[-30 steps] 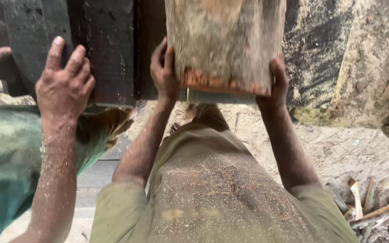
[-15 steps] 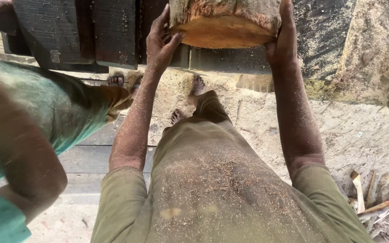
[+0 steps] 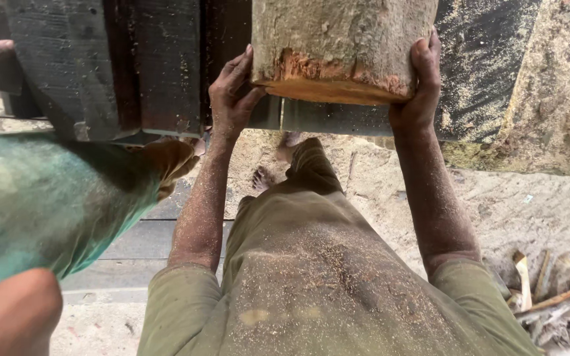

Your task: The person positions and rotates a large wood log on a machinery table by hand, then slides the log through a saw blade while another person assists with positioning.

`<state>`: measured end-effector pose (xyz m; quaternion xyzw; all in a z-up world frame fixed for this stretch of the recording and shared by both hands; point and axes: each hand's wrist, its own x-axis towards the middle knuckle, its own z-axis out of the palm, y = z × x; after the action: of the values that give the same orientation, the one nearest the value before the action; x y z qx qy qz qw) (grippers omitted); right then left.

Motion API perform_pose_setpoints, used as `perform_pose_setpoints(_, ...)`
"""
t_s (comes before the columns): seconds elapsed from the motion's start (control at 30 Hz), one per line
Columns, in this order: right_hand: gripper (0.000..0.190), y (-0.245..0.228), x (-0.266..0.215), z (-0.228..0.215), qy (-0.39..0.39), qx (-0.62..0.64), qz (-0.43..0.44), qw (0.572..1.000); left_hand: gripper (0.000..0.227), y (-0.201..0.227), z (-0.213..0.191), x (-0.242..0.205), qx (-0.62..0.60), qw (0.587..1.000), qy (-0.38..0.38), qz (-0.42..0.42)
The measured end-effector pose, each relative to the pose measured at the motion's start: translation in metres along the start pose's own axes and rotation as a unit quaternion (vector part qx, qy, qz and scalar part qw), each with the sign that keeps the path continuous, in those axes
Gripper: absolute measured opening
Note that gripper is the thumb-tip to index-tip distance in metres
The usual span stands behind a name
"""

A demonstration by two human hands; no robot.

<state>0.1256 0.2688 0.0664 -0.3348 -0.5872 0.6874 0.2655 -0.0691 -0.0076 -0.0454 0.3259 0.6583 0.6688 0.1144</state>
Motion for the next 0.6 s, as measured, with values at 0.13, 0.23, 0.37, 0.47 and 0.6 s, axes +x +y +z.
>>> perform_pose_setpoints(0.13,0.107,0.008,0.017,-0.008,0.030,0.035,-0.005,0.999,0.065,-0.006,0.001,0.013,-0.029,1.000,0.002,-0.002)
perform_pose_setpoints(0.23,0.106,0.011,0.025,-0.009,0.029,0.024,-0.018,0.999,0.062,-0.011,0.000,0.021,-0.036,0.999,0.005,-0.006)
perform_pose_setpoints(0.37,0.105,0.012,0.039,-0.007,0.016,0.032,-0.030,0.999,0.057,-0.012,-0.004,0.032,-0.042,0.999,-0.007,0.003)
perform_pose_setpoints(0.47,0.105,0.011,0.046,-0.009,0.015,0.022,-0.024,0.999,0.059,-0.011,-0.005,0.043,-0.002,1.000,-0.009,0.012)
perform_pose_setpoints(0.6,0.103,0.013,0.056,-0.007,0.004,0.050,-0.043,0.998,0.060,-0.013,-0.005,0.051,-0.015,1.000,-0.015,0.009)
